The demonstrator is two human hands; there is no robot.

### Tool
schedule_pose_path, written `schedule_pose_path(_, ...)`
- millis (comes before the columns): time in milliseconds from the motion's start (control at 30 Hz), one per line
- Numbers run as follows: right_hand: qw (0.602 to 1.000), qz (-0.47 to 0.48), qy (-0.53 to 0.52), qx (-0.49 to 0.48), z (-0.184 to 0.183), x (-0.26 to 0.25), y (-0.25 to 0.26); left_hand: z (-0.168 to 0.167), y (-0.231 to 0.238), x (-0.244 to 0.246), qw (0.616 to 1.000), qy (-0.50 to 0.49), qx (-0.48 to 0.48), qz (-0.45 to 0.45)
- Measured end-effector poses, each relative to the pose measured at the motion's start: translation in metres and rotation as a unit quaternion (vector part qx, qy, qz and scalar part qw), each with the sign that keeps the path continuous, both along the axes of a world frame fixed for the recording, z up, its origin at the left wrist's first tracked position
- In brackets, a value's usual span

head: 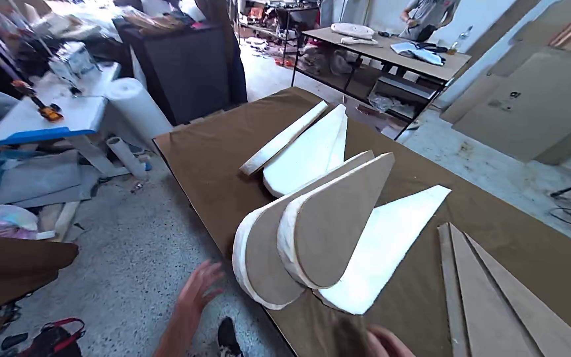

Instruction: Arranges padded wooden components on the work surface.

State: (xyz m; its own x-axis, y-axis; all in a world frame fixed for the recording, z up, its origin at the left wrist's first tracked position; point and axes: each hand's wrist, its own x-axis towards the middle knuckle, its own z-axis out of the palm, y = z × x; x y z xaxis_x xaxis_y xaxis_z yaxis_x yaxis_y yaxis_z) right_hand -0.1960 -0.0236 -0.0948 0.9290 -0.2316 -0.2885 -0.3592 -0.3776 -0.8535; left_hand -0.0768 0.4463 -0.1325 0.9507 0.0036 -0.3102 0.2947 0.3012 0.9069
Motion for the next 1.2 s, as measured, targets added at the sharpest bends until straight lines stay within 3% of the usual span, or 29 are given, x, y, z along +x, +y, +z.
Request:
schedule_pose_path(100,1.000,-0.013,-0.002,-0.003,0.011,0.048,0.079,0.040,-0.031,0.080,0.992,0.017,0.045,-0.115)
schedule_pose_path(167,0.999,-0.035,-0.022,-0.001,0.030,0.066,0.105,0.066,-0.059,0.106,0.984,0.007,0.087,-0.155)
schedule_pose_path(267,0.991,-0.093,-0.090,0.029,0.063,0.072,0.111,0.110,-0.101,0.097,0.956,-0.056,0.206,-0.202)
schedule_pose_path(333,0.983,-0.111,-0.120,0.078,0.061,0.073,0.112,0.130,-0.115,0.071,0.918,-0.112,0.289,-0.246)
schedule_pose_path(400,0.975,-0.159,-0.115,0.100,0.071,0.065,0.107,0.133,-0.144,0.045,0.876,-0.210,0.304,-0.311)
schedule_pose_path(467,0.962,-0.245,-0.095,0.080,0.092,0.062,0.108,0.123,-0.168,0.034,0.802,-0.311,0.294,-0.416)
schedule_pose_path(533,0.907,-0.402,-0.092,0.080,0.093,0.065,0.099,0.112,-0.181,0.032,0.716,-0.363,0.300,-0.515)
schedule_pose_path(633,0.822,-0.547,-0.085,0.137,0.073,0.050,0.058,0.086,-0.183,0.054,0.669,-0.333,0.251,-0.615)
schedule_pose_path(700,0.811,-0.551,-0.092,0.173,0.064,0.037,0.044,0.072,-0.180,0.080,0.699,-0.267,0.221,-0.626)
schedule_pose_path(767,0.828,-0.529,-0.092,0.161,0.065,0.033,0.049,0.058,-0.165,0.099,0.788,-0.122,0.198,-0.570)
schedule_pose_path(833,0.856,-0.499,-0.092,0.102,0.076,0.045,0.068,0.046,-0.156,0.124,0.848,0.060,0.155,-0.503)
schedule_pose_path(900,0.893,-0.438,-0.101,0.033,0.100,0.068,0.093,0.047,-0.167,0.148,0.876,0.175,0.080,-0.442)
schedule_pose_path(1000,0.936,-0.309,-0.166,0.002,0.112,0.113,0.141,0.080,-0.175,0.188,0.897,0.119,-0.004,-0.426)
schedule_pose_path(1100,0.966,-0.191,-0.174,-0.009,0.089,0.147,0.165,0.123,-0.161,0.251,0.887,0.000,0.063,-0.458)
schedule_pose_path(1167,0.942,-0.303,-0.134,-0.058,0.060,0.154,0.166,0.121,-0.139,0.306,0.844,-0.064,0.144,-0.512)
schedule_pose_path(1200,0.907,-0.399,-0.075,-0.110,0.039,0.150,0.161,0.122,-0.128,0.327,0.824,-0.079,0.180,-0.531)
